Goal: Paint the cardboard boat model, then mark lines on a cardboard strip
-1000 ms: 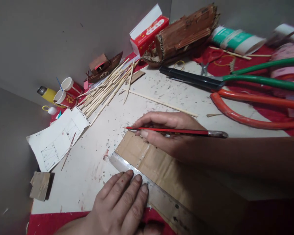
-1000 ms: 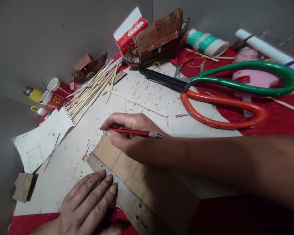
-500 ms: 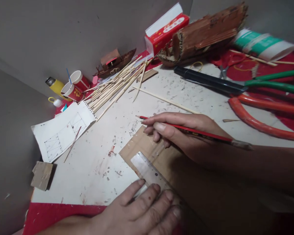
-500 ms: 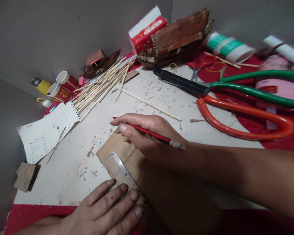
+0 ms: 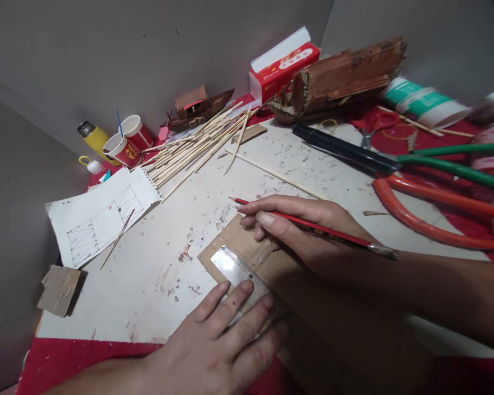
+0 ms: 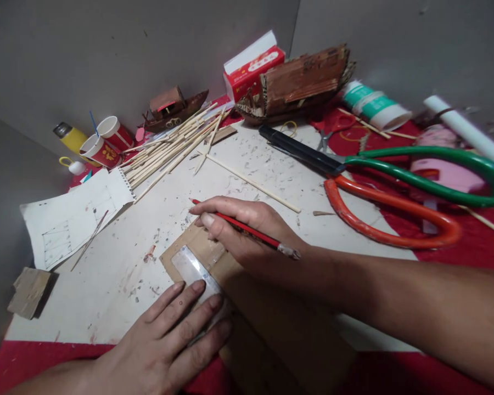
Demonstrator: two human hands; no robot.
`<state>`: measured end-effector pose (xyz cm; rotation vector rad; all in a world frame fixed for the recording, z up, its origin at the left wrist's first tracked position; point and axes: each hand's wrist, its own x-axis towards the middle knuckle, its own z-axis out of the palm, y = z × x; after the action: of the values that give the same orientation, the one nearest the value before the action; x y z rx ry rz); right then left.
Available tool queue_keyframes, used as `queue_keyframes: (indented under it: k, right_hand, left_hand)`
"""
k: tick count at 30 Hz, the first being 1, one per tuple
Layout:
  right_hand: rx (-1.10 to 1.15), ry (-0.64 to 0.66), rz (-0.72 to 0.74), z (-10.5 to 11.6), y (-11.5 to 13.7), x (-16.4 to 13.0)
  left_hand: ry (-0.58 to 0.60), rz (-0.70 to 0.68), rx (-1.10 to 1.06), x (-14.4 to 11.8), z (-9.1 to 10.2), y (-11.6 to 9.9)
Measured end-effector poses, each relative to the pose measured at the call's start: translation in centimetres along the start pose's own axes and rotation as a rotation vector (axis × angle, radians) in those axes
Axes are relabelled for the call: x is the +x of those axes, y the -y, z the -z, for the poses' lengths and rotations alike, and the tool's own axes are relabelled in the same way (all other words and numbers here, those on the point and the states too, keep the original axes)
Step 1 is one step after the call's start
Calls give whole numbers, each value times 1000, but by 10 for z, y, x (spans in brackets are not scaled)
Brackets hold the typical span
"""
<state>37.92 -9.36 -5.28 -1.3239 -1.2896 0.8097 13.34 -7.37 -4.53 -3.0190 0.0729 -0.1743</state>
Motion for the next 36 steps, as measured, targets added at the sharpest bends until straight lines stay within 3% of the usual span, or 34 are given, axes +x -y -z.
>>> queue_keyframes:
  k: [5,16,30,36]
  right_hand:
    - [-15,3,-1,0,1,0]
    - [-19,18,34,0,1,1]
    - [17,3,57,2,5,5]
    - [29,-15,19,2,6,6]
  left_hand:
    - [3,30,-33,-2,-4,-1]
    - [50,117,-77,8,8,10]
    - [-27,93,-41,6,-3,14]
    - [42,87,-46,8,4,16]
